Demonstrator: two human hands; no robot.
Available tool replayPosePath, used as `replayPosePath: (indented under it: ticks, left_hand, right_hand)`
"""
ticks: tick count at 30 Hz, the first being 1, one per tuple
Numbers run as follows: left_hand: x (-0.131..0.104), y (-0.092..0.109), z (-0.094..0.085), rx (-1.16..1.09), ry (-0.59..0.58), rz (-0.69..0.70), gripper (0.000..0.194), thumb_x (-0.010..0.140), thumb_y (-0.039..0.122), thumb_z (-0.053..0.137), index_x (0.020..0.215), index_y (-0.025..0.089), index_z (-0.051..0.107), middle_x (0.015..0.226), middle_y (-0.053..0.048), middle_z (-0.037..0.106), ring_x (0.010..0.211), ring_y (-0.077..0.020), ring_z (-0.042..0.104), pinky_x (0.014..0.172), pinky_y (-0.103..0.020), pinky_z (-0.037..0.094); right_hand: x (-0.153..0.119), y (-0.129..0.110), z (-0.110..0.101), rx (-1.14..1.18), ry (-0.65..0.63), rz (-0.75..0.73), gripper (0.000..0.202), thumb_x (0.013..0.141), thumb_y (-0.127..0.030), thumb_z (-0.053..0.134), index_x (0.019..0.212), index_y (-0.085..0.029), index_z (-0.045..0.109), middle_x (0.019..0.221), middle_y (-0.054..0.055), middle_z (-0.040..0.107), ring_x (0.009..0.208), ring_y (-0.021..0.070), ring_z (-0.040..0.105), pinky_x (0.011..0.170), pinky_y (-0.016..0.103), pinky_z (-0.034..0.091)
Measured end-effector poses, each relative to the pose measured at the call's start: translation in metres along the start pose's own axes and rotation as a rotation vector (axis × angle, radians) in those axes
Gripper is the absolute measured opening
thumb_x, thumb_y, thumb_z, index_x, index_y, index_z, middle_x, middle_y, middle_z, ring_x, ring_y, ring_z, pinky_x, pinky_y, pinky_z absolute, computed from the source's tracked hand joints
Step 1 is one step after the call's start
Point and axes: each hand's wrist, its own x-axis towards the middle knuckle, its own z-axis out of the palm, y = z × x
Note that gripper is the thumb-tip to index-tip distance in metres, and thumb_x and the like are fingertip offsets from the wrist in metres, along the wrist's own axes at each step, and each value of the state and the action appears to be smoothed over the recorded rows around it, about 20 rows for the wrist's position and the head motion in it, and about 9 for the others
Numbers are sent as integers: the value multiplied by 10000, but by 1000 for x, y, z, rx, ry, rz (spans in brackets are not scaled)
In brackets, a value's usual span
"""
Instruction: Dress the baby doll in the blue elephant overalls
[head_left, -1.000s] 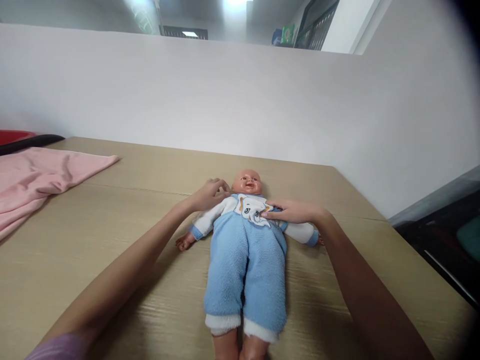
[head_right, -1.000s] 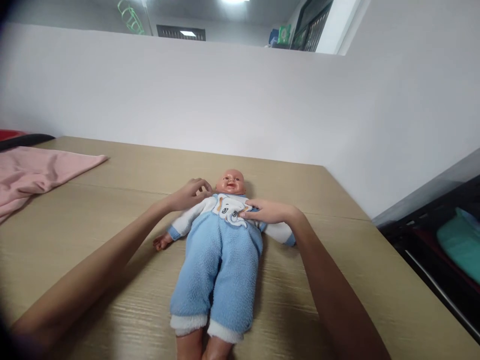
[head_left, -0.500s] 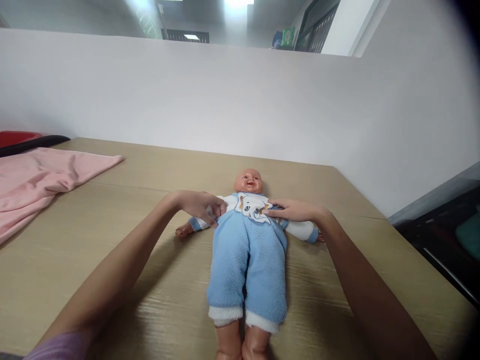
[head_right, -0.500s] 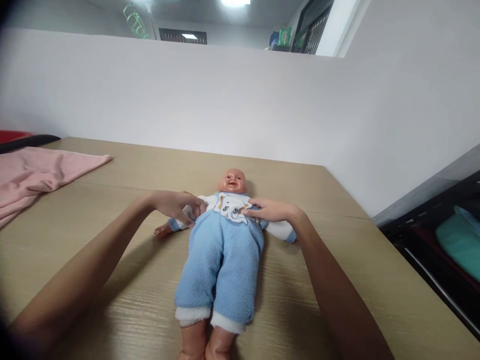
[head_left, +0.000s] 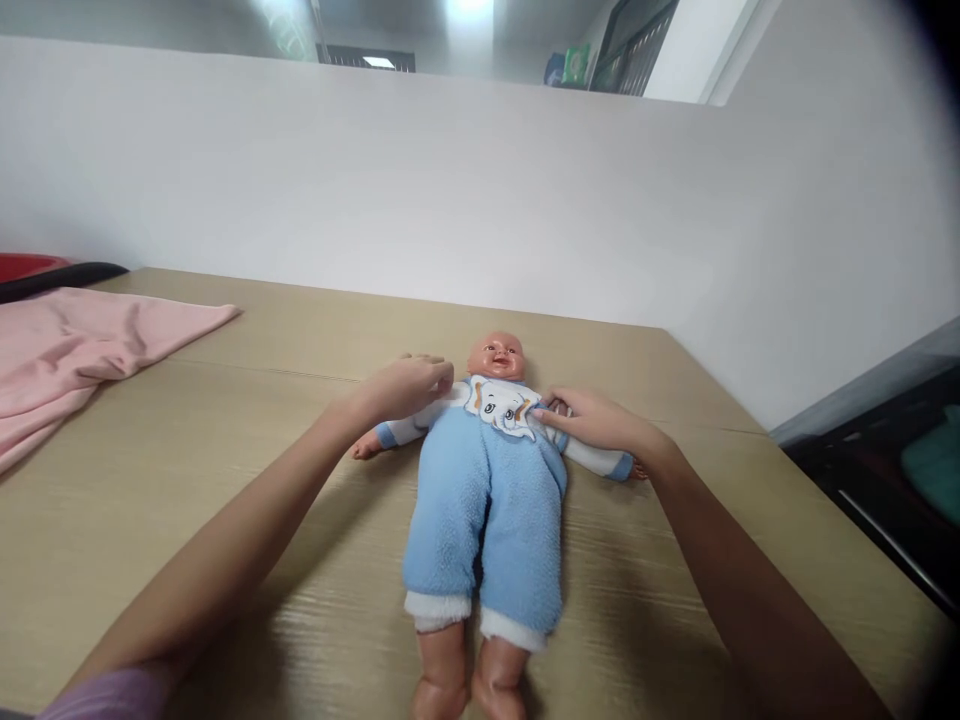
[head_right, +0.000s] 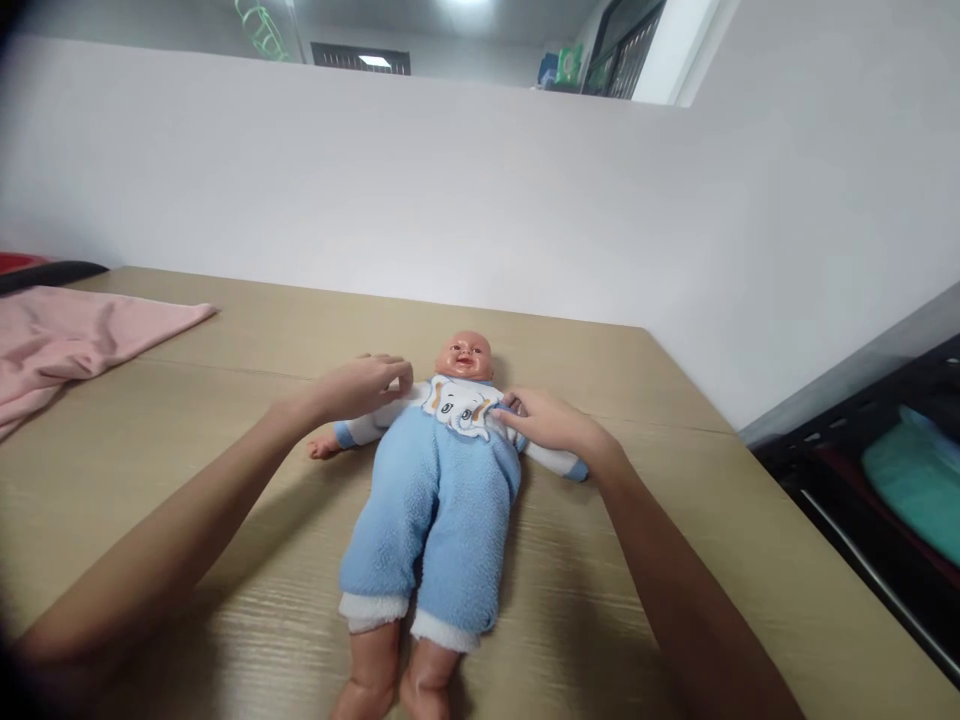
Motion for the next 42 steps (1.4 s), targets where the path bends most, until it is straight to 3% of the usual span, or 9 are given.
replayPosePath:
  ticks: [3, 6, 12, 15, 18, 24, 31, 35, 42]
  left_hand:
    - [1, 22, -1, -34, 188, 88, 182, 1058, 172, 546, 1187, 185, 674, 1241, -135, 732, 1187, -323, 657, 1027, -440, 496]
    - [10, 52, 5, -188, 292, 239, 207, 1121, 315, 535, 1249, 190, 640, 1309, -147, 704, 1285, -325, 611, 1122, -465, 482]
    - [60, 97, 41, -193, 210, 278, 301, 1065, 414, 676, 1242, 171, 681, 1288, -169, 725, 1261, -362, 625, 1127, -514, 481]
    - [76, 102, 57, -178, 192, 244, 237, 1046, 359, 698, 1177, 161, 704, 1221, -170, 751, 1212, -363, 636, 1086, -507, 489]
    - [77, 100, 63, -209, 238, 242, 208, 1100, 344, 605, 1140, 165, 701, 1173, -168, 751, 1174, -350, 638, 1059, -488, 489]
    - [63, 101, 62, -350, 386, 370, 295, 1167, 380, 465, 1238, 190, 679, 1175, -133, 718, 1105, -289, 664, 990, -408, 504]
    - [51, 101, 65, -370, 513, 465, 386, 1186, 421, 410, 1292, 221, 723, 1207, -143, 723, 1113, -273, 676, 998, -408, 528]
    - [47, 95, 73, -400, 587, 537, 331, 1164, 389, 470, 1242, 250, 760, 1200, -132, 760, 1109, -262, 704, 1005, -421, 547]
    - [46, 97, 70, -704, 602, 447, 249, 1097, 446, 614, 1157, 239, 739, 1091, -110, 772, 1032, -252, 714, 995, -429, 566]
  right_hand:
    - [-27, 23, 8, -94, 220, -12, 497, 1023, -618, 606, 1318, -233, 715, 1367, 145, 750, 1319, 382, 662, 1158, 525, 509]
    - [-56, 58, 19, -129, 288, -36, 577, 963, -566, 694, 1441, -243, 665, 1444, 161, 712, 1387, 413, 624, 1205, 566, 468]
    - [-86, 102, 41, 5, 315, 0, 502, 873, -441, 774, 1328, -238, 715, 1321, 152, 780, 1200, 427, 703, 1065, 602, 551]
    - [-86, 99, 49, 142, 397, 84, 407, 887, -487, 791, 1203, -239, 728, 1169, 127, 816, 1055, 379, 751, 970, 559, 610]
    - [-79, 87, 50, 408, 598, 129, 611, 806, -593, 905, 1252, -252, 666, 1191, 123, 816, 1089, 361, 779, 1012, 557, 633]
    - [-46, 55, 41, 683, 780, -55, 799, 796, -634, 925, 1389, -265, 536, 1448, 153, 701, 1235, 304, 742, 1071, 457, 639]
    - [-11, 32, 67, 611, 709, -196, 538, 871, -431, 823, 1357, -282, 647, 1292, 79, 635, 1078, 257, 709, 1005, 434, 629]
    - [-21, 29, 77, 481, 595, -311, 495, 913, -347, 762, 1400, -314, 681, 1320, 84, 594, 1189, 296, 653, 1055, 474, 595]
    - [-33, 27, 79, 356, 603, -364, 398, 1020, -431, 621, 1384, -286, 692, 1374, 125, 571, 1271, 358, 599, 1133, 565, 521]
